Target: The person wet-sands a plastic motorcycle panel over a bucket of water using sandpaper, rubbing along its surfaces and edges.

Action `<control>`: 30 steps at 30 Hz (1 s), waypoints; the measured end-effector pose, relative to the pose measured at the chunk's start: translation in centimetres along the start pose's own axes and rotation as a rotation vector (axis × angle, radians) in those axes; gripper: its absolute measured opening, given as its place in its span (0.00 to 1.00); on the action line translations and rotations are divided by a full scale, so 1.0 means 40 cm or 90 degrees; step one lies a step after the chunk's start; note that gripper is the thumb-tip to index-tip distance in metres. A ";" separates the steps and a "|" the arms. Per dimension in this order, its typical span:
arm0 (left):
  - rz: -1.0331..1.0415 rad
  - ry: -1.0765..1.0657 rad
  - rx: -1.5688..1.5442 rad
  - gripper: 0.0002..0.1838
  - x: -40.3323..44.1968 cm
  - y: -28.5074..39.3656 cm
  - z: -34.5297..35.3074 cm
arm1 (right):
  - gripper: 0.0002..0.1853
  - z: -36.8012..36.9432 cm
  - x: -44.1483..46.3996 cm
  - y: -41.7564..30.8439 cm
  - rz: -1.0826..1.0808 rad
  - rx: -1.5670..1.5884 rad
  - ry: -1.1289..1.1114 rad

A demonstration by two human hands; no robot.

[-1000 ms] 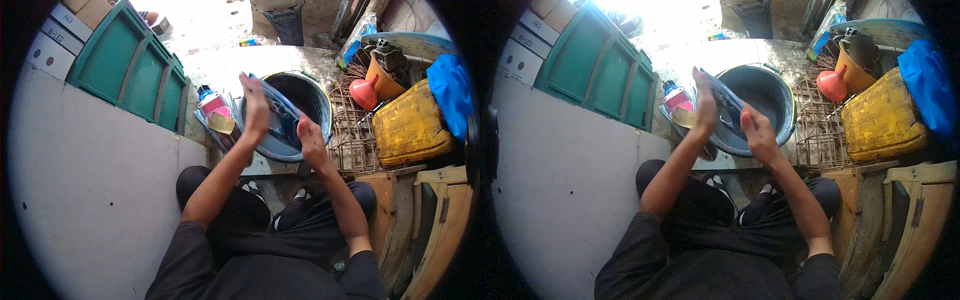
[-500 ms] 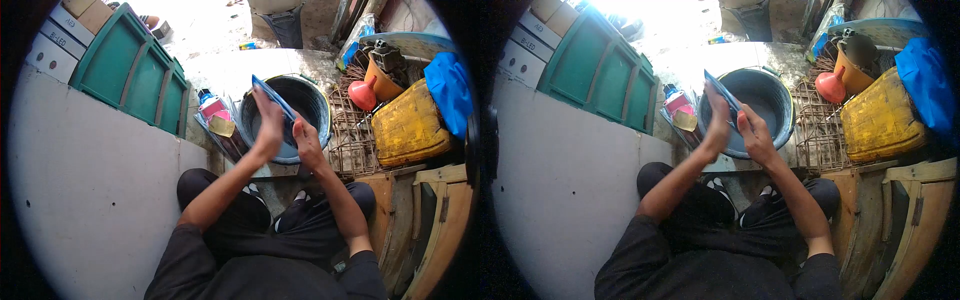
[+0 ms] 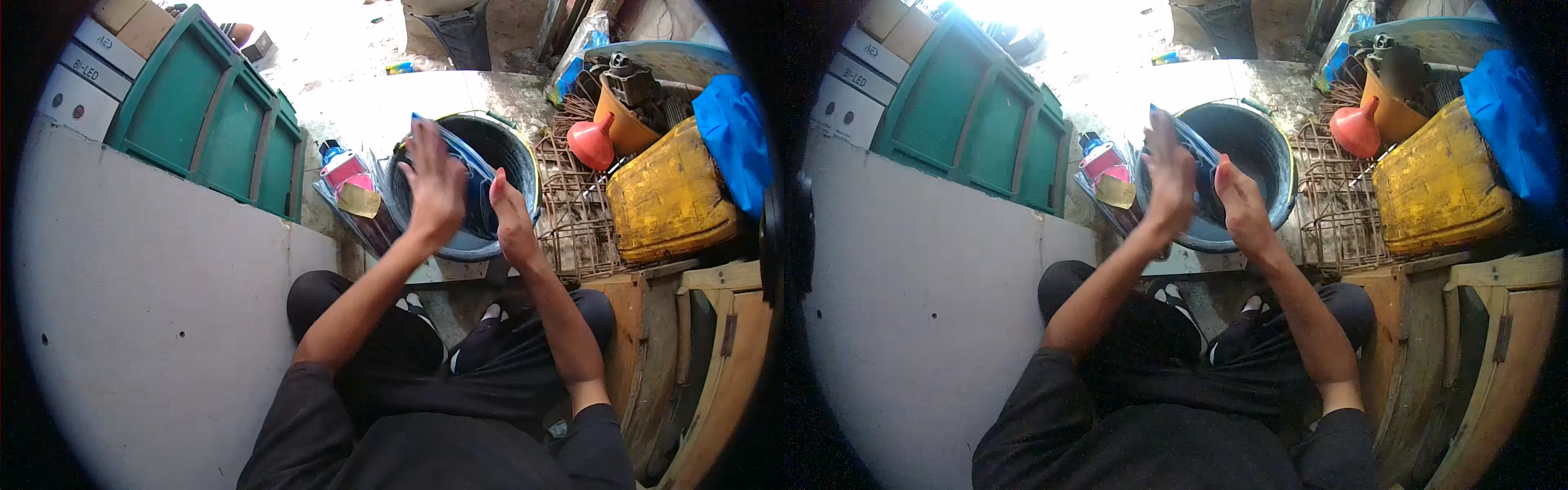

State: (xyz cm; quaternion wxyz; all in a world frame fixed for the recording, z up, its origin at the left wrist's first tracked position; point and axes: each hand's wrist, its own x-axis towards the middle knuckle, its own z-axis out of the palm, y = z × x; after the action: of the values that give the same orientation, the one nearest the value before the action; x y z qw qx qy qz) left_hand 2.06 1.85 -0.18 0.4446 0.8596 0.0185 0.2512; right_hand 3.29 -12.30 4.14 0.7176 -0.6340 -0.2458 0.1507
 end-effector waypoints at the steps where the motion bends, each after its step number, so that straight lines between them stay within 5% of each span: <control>1: -0.064 0.029 -0.050 0.37 0.042 -0.040 -0.010 | 0.26 -0.005 0.003 -0.005 0.018 0.018 -0.016; 3: -0.155 0.036 -0.094 0.36 0.078 -0.043 -0.033 | 0.26 -0.011 -0.014 0.000 0.061 -0.151 0.021; 7: 0.096 -0.014 -0.017 0.39 -0.039 0.012 0.009 | 0.27 -0.007 0.006 -0.004 0.031 -0.019 0.011; 13: -0.045 0.076 -0.027 0.30 0.092 -0.033 -0.038 | 0.24 0.000 -0.010 -0.002 0.064 -0.018 -0.012; 15: 0.075 0.054 0.030 0.31 0.041 -0.024 -0.025 | 0.26 -0.006 -0.004 -0.001 0.064 -0.023 -0.019; 19: 0.088 -0.022 0.106 0.33 -0.002 0.029 -0.030 | 0.29 0.003 -0.003 -0.032 0.065 0.029 0.068; 23: 0.111 0.111 0.072 0.30 0.092 -0.147 0.003 | 0.29 -0.005 -0.009 -0.033 0.079 -0.005 0.063; 25: 0.040 0.024 0.013 0.31 0.016 0.007 -0.020 | 0.28 -0.022 0.008 -0.014 0.048 -0.080 0.018; 27: 0.157 -0.060 0.041 0.35 -0.036 0.033 -0.003 | 0.27 -0.018 0.012 -0.009 0.055 0.023 0.133; 30: 0.056 0.039 0.039 0.31 0.053 -0.031 -0.013 | 0.25 -0.015 0.006 -0.039 0.051 0.021 0.109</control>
State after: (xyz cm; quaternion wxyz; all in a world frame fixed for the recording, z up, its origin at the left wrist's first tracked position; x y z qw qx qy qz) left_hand 3.90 3.51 -0.01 0.4057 0.8648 0.0022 0.2959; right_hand 3.68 -12.90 5.66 0.7398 -0.6418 -0.1558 0.1285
